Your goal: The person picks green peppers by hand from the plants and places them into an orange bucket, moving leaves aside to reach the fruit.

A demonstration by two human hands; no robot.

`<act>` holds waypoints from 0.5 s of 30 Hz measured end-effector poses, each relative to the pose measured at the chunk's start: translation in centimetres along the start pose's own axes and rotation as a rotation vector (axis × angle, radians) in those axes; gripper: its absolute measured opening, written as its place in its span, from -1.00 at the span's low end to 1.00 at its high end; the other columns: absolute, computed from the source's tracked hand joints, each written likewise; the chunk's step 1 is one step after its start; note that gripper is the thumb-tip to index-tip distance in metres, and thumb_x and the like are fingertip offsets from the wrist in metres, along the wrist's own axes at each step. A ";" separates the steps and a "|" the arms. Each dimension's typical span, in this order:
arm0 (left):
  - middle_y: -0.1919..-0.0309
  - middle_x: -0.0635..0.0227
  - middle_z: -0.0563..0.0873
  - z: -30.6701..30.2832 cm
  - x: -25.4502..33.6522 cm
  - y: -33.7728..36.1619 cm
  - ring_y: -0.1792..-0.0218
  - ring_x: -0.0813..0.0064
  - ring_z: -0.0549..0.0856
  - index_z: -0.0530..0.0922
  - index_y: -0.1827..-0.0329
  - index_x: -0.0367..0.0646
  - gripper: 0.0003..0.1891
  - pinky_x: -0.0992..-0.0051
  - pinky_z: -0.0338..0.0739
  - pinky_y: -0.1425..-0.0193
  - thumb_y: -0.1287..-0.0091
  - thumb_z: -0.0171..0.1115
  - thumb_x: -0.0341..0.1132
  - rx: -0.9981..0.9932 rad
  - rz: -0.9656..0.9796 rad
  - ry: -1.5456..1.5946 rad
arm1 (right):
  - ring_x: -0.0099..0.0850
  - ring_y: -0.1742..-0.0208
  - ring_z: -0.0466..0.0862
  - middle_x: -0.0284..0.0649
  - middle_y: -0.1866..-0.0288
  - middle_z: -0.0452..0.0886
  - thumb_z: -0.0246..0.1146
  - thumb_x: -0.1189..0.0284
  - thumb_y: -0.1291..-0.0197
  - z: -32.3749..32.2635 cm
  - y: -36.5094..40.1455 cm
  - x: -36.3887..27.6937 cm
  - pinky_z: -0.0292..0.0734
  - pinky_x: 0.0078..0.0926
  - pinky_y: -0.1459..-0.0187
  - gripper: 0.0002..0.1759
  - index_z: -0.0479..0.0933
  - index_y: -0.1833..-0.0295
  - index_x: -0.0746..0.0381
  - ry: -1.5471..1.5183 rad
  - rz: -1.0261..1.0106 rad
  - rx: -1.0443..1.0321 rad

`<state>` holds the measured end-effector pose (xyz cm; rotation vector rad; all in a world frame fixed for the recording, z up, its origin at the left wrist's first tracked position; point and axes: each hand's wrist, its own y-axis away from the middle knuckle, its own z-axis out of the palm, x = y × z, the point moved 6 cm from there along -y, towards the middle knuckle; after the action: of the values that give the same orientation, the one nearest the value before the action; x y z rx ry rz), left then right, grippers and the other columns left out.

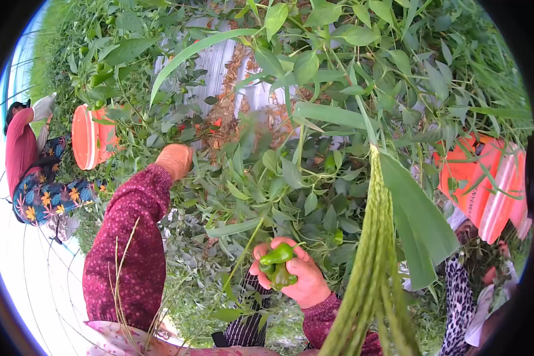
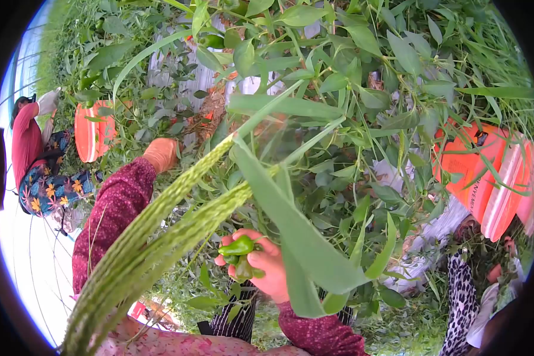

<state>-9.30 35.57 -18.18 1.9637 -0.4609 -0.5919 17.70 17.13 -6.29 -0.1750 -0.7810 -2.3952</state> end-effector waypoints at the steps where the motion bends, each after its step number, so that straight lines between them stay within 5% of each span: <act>1: 0.28 0.13 0.70 1.7 0.3 1.8 0.18 0.14 0.68 0.62 0.15 -0.11 -0.77 0.24 0.55 0.09 -0.12 0.15 -0.41 -0.026 0.023 0.046 | -0.08 -0.01 0.57 -0.04 -0.03 0.42 0.21 0.33 -0.13 0.0 -0.1 0.0 0.50 -0.34 0.32 -0.57 0.41 -0.15 0.11 -0.002 0.000 -0.011; 3: 0.12 0.14 0.65 2.9 0.1 3.7 0.10 0.15 0.66 0.52 0.01 -0.13 -0.65 0.25 0.56 0.08 -0.09 0.20 -0.40 -0.155 -0.073 0.025 | -0.08 -0.01 0.57 -0.05 -0.03 0.42 0.21 0.33 -0.13 0.0 -0.2 0.2 0.50 -0.34 0.33 -0.57 0.41 -0.15 0.10 -0.005 0.006 -0.018; 5: 0.09 0.17 0.65 6.6 -1.9 2.1 0.12 0.15 0.66 0.50 -0.02 -0.12 -0.61 0.27 0.56 0.08 -0.07 0.21 -0.44 -0.051 0.000 0.014 | -0.09 -0.01 0.57 -0.05 -0.03 0.42 0.22 0.32 -0.13 -0.2 -0.3 0.2 0.50 -0.33 0.34 -0.57 0.41 -0.14 0.11 0.000 0.007 -0.012; 13: 0.13 0.06 0.64 4.3 -5.0 -0.6 0.13 0.02 0.64 0.52 0.03 -0.15 -0.64 0.23 0.53 0.04 -0.07 0.24 -0.32 0.133 -0.177 0.368 | -0.09 0.02 0.57 -0.04 -0.02 0.42 0.24 0.32 -0.12 -0.3 -0.8 0.2 0.50 -0.32 0.35 -0.58 0.41 -0.12 0.13 0.010 0.007 0.030; 15: 0.14 0.00 0.63 8.4 -6.7 -4.6 0.20 0.08 0.67 0.53 0.18 -0.26 -0.75 0.20 0.54 0.15 -0.05 0.21 -0.43 0.497 0.003 -0.068 | -0.07 0.03 0.57 -0.04 0.00 0.43 0.25 0.32 -0.10 -0.2 -1.2 0.2 0.50 -0.30 0.35 -0.57 0.41 -0.10 0.14 0.053 0.000 0.061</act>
<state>-19.37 35.23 -24.15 2.4157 -0.7045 -0.5821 16.90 17.69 -6.99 -0.0862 -0.8283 -2.3624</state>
